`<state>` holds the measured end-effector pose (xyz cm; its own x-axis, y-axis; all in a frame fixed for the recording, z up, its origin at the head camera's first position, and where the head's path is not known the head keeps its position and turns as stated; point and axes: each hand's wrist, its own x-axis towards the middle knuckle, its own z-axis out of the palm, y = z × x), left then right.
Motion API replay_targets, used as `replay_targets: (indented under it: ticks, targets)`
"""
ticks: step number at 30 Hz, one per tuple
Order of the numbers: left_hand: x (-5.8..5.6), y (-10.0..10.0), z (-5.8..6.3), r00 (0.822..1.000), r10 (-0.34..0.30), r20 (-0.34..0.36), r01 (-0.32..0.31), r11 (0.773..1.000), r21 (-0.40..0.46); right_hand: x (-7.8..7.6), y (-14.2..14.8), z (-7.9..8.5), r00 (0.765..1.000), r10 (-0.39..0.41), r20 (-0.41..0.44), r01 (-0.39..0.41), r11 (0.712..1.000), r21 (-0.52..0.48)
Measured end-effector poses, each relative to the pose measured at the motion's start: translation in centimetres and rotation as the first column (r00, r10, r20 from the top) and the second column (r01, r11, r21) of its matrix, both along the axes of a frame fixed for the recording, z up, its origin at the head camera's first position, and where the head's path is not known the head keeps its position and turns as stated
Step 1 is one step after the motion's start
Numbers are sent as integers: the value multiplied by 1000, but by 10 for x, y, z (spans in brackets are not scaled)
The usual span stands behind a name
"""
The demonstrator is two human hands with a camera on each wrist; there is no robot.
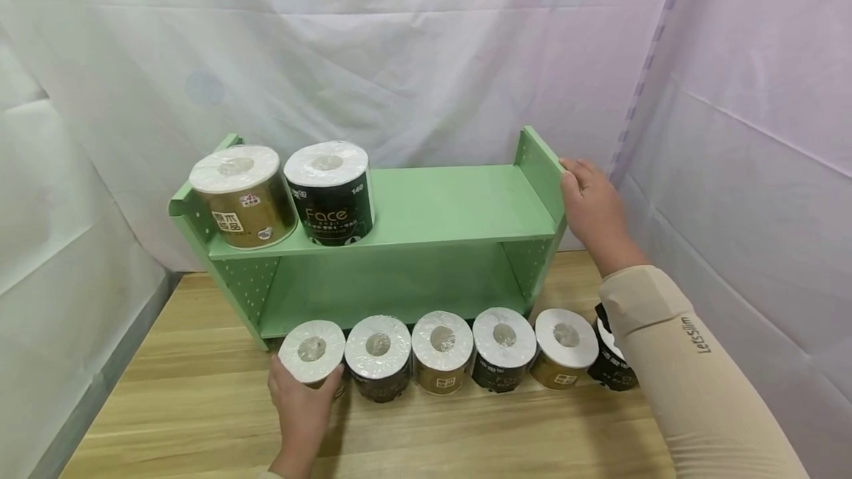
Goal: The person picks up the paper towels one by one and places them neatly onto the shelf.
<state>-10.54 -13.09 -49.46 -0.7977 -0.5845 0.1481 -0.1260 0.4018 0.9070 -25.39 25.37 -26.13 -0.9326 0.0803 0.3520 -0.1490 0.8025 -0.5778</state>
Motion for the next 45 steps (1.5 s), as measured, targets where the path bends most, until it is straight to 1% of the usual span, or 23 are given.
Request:
replay_targets:
  ticks: [5,11,14,26,32,38,45]
  targets:
    - [1,-1,4,1000,-9,19,8,1000,23,0,-1,0,1000,9,-2,-9,1000,-2]
    - [2,-5,5,1000,-13,9,13,999,33,1,-1,-1,1000,0,-1,0,1000,-13]
    - [3,-7,6,1000,-19,18,18,999,41,1,0,-1,1000,-5,2,5,1000,-12]
    - [6,-12,8,999,-23,38,21,999,31,-2,0,-3,1000,-8,-24,8,1000,0]
    - [9,-15,8,1000,-23,11,22,999,27,-1,0,-3,1000,-7,-22,7,1000,-6]
    - [9,-19,6,1000,-22,6,22,1000,11,-2,0,-3,999,-12,-33,12,1000,-10]
    - [11,-20,9,1000,-30,3,30,999,20,-2,-1,-3,999,-14,-38,14,1000,-2]
